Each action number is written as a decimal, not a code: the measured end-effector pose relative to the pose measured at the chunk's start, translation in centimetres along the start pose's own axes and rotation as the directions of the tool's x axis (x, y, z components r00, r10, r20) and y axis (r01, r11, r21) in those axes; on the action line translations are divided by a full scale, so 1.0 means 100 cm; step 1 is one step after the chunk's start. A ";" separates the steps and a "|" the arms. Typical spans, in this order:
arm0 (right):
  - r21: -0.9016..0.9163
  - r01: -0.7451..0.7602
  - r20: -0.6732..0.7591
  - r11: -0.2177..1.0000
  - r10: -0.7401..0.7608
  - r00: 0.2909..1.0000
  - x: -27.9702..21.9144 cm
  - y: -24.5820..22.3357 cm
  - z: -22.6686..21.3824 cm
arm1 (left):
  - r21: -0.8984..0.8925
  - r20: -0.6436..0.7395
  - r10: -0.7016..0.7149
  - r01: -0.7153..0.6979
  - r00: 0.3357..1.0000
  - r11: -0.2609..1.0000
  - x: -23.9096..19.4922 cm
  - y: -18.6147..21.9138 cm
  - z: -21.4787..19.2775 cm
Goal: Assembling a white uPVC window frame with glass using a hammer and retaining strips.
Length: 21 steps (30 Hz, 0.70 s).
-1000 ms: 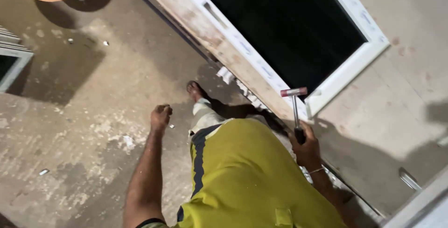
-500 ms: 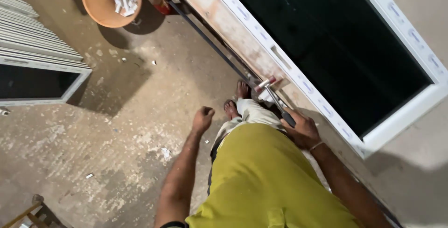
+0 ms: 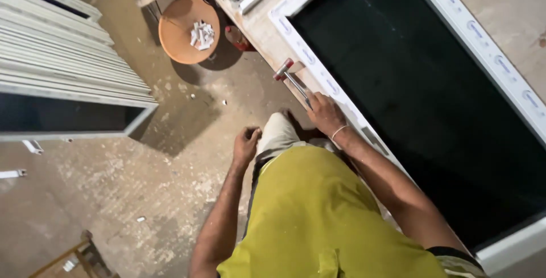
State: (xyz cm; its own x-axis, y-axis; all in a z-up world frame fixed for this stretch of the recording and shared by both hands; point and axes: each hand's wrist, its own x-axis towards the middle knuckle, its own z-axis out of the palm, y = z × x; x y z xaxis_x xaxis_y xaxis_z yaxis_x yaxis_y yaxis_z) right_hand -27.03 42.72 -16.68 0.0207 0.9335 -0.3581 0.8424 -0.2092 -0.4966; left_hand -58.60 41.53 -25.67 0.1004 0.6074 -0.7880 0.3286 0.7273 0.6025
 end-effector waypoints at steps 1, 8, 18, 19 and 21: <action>-0.065 0.059 -0.034 0.996 -0.062 0.997 0.008 -0.002 0.003 | 0.064 0.012 0.096 -0.096 0.995 0.993 0.018 0.021 -0.003; -0.162 0.157 -0.328 0.974 -0.203 0.923 0.022 -0.033 -0.046 | 0.372 0.120 0.464 -0.473 0.878 0.799 0.174 0.209 0.011; 0.139 -0.634 -0.625 0.761 0.564 0.540 -0.038 -0.048 -0.047 | 0.525 0.634 0.612 -0.844 0.472 0.106 0.396 0.270 0.070; 0.207 -0.657 -0.648 0.725 0.604 0.464 -0.042 -0.052 -0.047 | 0.516 0.611 0.663 -0.853 0.432 0.080 0.402 0.269 0.077; 0.277 -0.689 -0.657 0.670 0.655 0.373 -0.051 -0.064 -0.045 | 0.497 0.601 0.696 -0.866 0.393 0.061 0.389 0.274 0.083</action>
State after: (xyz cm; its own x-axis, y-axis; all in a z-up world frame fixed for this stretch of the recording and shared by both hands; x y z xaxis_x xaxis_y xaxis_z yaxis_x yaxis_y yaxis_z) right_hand -30.14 40.57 -8.09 0.9134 0.4026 0.0600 0.4008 -0.8641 -0.3046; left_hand -37.88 82.44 -40.91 0.8324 0.5531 0.0332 0.3993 -0.6403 0.6561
